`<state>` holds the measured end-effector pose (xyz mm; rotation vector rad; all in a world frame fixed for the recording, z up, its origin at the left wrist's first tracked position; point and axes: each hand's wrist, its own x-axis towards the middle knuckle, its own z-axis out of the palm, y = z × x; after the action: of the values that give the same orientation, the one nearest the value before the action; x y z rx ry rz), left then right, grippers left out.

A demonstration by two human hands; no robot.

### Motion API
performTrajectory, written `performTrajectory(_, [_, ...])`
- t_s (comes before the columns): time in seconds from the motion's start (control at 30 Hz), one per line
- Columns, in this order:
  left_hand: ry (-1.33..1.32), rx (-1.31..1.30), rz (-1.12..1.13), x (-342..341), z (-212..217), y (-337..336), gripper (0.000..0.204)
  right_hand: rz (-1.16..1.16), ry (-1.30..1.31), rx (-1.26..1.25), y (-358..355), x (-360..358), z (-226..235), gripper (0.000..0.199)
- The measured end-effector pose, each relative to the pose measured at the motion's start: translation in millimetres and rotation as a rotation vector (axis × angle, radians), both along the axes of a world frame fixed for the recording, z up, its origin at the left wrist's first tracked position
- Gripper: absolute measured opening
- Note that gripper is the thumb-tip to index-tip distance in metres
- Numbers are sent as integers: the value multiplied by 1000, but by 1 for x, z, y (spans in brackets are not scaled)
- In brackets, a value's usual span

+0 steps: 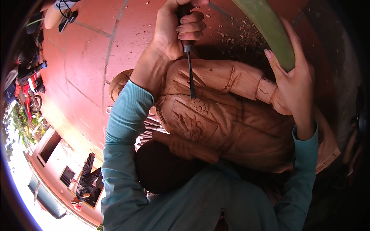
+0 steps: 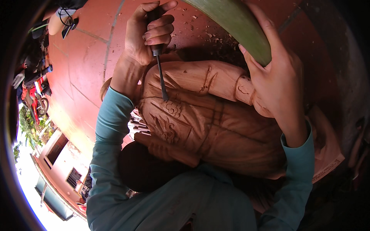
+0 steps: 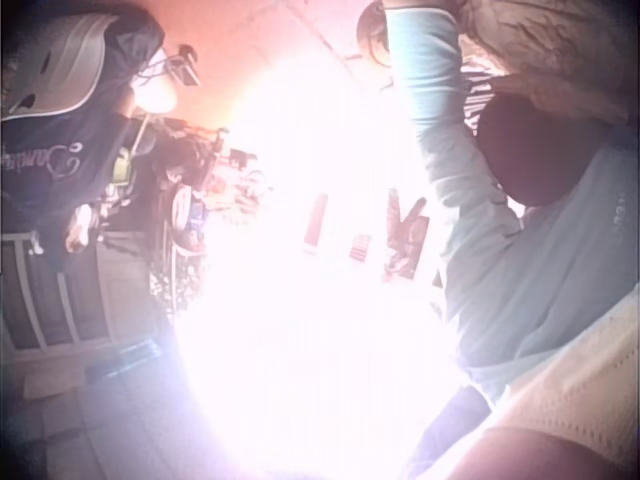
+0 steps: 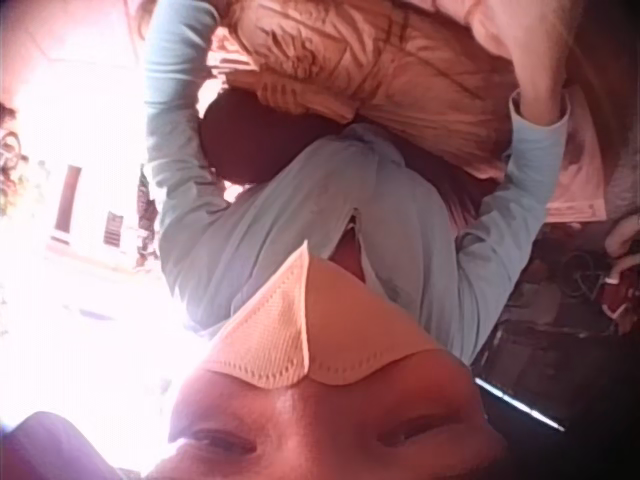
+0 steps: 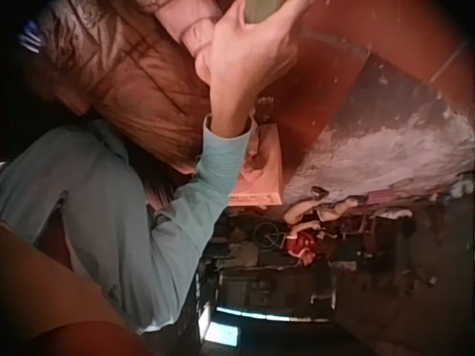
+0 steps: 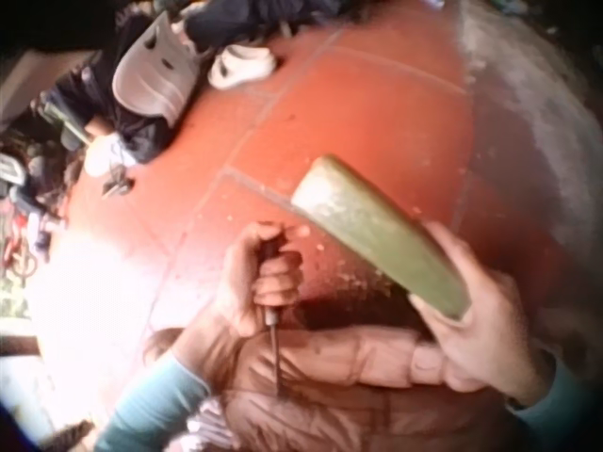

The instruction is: The person is carving a wooden statue of a figure using a chisel and a wooden mallet. They repeatedly strike the chisel to refine the details on the statue's torso and clothing. The person occasionally pauses to inspect the work and adjust their grip on the tools.

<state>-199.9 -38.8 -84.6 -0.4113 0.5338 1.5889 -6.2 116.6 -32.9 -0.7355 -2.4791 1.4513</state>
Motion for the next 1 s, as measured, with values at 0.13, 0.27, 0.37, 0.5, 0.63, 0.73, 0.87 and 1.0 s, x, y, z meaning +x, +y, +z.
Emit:
performTrajectory(0.13, [-145,95,191,-6,13,-11,30,26,80,46,4,2,-6,53])
performTrajectory(0.27, [123,-89,131,-7,17,-11,25,14,-43,41,2,1,4,53])
performTrajectory(0.37, [141,-119,101,-9,18,-9,24,15,4,18,2,1,1,53])
performTrajectory(0.5, [220,-235,64,-5,18,-6,24,29,16,21,2,0,0,53])
performTrajectory(0.63, [207,-192,34,-5,15,-4,25,6,13,-8,0,-1,0,53])
performTrajectory(0.73, [109,-50,-7,-4,8,-3,26,19,45,2,0,-1,-2,53])
performTrajectory(0.87, [67,120,43,-2,19,3,30,18,-57,19,1,-2,3,53])
performTrajectory(1.0, [58,240,118,-7,21,-1,30,13,29,44,4,0,-2,52])
